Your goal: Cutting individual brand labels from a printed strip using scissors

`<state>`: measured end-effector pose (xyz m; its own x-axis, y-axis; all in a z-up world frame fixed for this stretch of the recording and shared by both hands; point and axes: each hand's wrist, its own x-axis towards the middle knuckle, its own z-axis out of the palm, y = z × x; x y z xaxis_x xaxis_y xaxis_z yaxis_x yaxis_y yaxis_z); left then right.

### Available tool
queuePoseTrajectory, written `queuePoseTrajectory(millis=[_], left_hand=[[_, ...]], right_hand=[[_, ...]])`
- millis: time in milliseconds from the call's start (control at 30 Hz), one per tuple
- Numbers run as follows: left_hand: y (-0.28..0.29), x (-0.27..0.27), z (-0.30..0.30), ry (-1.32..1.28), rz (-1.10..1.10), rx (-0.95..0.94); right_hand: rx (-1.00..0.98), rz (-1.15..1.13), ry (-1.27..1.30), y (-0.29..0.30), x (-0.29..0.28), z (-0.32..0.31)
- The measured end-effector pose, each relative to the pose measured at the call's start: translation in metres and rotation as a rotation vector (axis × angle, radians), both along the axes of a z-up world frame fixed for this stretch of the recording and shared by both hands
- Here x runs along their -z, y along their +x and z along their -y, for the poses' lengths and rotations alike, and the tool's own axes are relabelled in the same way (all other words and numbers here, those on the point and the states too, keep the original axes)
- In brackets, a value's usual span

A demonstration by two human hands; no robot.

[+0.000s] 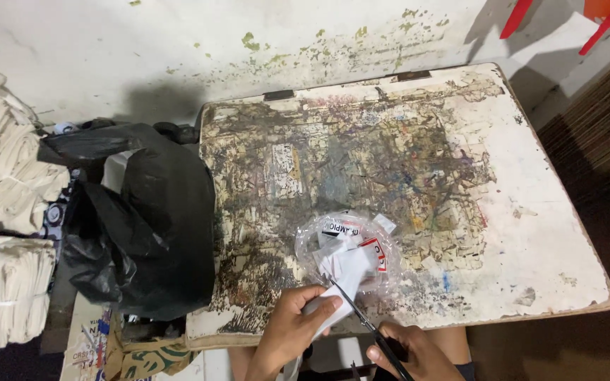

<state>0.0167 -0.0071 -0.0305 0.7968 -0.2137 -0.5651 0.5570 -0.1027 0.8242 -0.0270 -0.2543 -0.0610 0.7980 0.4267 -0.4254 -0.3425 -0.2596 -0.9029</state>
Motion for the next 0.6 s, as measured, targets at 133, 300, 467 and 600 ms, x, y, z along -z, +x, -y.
queuePoseTrajectory(millis=[133,300,467,600], left_hand=[[0.012,0.008,0.003,-0.016,0.048,0.034],[0.026,0.026,0.000,-0.055,0.092,0.054],[0.032,0.029,0.004,-0.078,0.030,0.025],[0.025,0.016,0.008,-0.055,0.151,0.033]], right_hand=[[-0.020,-0.079,0.017,0.017,0.018,0.001],[0.020,0.048,-0.024,0.023,0.060,0.007],[0.087,0.239,-0.042,0.024,0.071,0.008],[0.268,0.147,0.134,0.036,0.037,-0.014]])
